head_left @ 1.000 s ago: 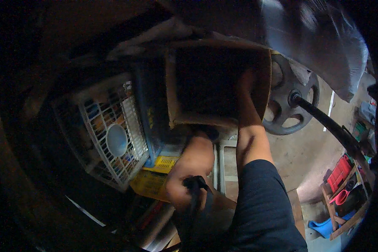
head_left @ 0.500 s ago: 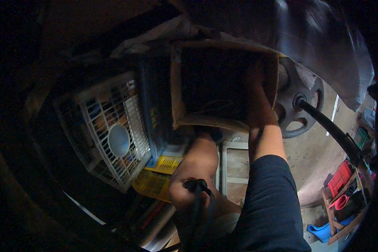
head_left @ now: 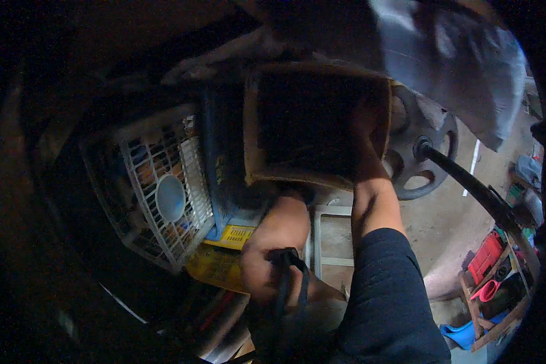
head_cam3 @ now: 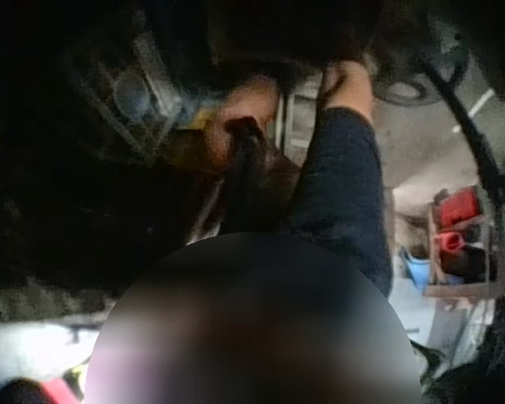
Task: The person applies a yellowish adhesive to the edges of teal shoe insoles using their fingers. They repeatedly dip fingers into a container of glue and spread it along the perimeter of each insole, handling several insoles one at a time.
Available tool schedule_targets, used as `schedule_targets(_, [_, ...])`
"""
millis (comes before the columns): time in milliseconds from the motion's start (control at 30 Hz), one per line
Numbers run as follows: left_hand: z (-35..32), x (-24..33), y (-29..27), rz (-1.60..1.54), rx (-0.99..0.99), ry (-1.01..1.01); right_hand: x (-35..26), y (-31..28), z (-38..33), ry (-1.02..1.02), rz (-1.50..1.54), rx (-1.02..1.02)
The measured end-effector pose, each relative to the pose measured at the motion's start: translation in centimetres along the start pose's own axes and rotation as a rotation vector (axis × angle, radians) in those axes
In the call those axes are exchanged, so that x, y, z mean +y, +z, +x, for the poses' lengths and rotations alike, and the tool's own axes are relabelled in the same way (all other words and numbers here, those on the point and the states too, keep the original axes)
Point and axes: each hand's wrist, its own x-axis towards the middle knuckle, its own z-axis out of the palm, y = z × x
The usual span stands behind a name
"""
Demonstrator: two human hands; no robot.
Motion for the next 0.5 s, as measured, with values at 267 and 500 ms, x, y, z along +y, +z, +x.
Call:
schedule_targets(267, [-2.9,1.1,-0.8,-0.12,0.164,0.002,-4.0,-12.2,-10.7,-0.587,0.093,0.265])
schedule_targets(500, [-1.5,1.5,-1.8,-0.412,0.447,0.023,-15.2,-39.3,-29.0,-1.049,0.08,0.159])
